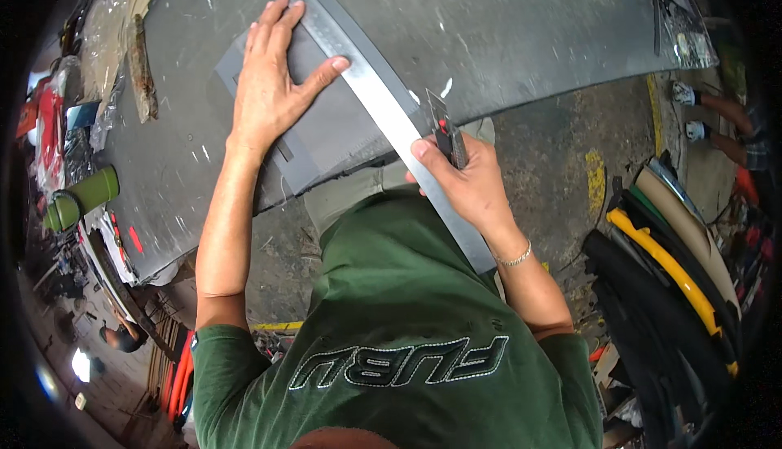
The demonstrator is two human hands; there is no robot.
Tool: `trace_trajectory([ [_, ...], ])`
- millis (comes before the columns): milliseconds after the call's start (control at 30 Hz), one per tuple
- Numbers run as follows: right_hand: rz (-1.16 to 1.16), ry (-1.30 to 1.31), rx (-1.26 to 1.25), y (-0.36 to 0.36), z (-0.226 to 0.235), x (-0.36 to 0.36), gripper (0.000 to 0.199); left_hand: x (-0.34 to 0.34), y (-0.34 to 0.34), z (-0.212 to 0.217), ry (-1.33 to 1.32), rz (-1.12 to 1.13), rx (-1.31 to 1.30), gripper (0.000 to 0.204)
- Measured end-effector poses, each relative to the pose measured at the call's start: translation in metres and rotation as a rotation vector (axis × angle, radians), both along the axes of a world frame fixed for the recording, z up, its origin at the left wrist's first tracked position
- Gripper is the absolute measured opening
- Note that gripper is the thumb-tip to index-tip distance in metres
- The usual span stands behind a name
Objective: Using a utility knife and a metal ruler to cut precise shapes out of a grey synthetic material on a workbench.
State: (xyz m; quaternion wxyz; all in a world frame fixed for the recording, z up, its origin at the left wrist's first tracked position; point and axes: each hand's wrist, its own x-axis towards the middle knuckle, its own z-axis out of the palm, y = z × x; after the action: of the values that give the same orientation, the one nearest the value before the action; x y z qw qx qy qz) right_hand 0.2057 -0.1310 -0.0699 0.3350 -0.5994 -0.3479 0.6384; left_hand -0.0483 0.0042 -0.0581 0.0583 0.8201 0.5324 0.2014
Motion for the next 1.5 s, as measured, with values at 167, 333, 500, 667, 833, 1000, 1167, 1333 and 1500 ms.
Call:
trace_trajectory([
  [167, 0.004, -0.001, 0.004, -0.001, -0.001, 0.0, 0.032, -0.002, -0.001, -0.001, -0.023, -0.003, -0.032, 0.092],
  [333, -0.007, 0.004, 0.004, 0.0, 0.003, -0.002, 0.033, -0.002, 0.0, -0.002, -0.029, 0.002, -0.05, 0.092],
  [500, 0.002, 0.009, 0.007, -0.001, 0.0, -0.001, 0.032, -0.001, 0.0, 0.001, -0.026, 0.01, -0.052, 0.093],
  [667, -0.019, 0.036, 0.017, -0.003, 0.003, -0.002, 0.03, 0.0, -0.002, 0.002, -0.036, 0.021, -0.063, 0.093],
  [833, -0.038, 0.048, 0.002, -0.004, 0.001, -0.002, 0.03, 0.002, -0.003, 0.002, -0.057, 0.03, -0.073, 0.088],
  [1000, -0.071, 0.034, -0.072, -0.002, 0.007, -0.003, 0.031, 0.001, 0.0, 0.004, -0.047, 0.016, -0.054, 0.087],
  [1167, -0.019, 0.045, -0.063, 0.002, 0.005, -0.001, 0.033, 0.001, 0.001, 0.001, -0.04, 0.007, -0.018, 0.082],
  [1333, -0.024, 0.089, -0.045, 0.0, 0.005, -0.002, 0.032, -0.001, 0.002, -0.001, -0.023, -0.012, -0.004, 0.087],
  [1500, -0.018, 0.113, -0.031, -0.001, 0.003, -0.002, 0.033, 0.001, 0.0, -0.002, -0.001, -0.01, -0.001, 0.089],
])
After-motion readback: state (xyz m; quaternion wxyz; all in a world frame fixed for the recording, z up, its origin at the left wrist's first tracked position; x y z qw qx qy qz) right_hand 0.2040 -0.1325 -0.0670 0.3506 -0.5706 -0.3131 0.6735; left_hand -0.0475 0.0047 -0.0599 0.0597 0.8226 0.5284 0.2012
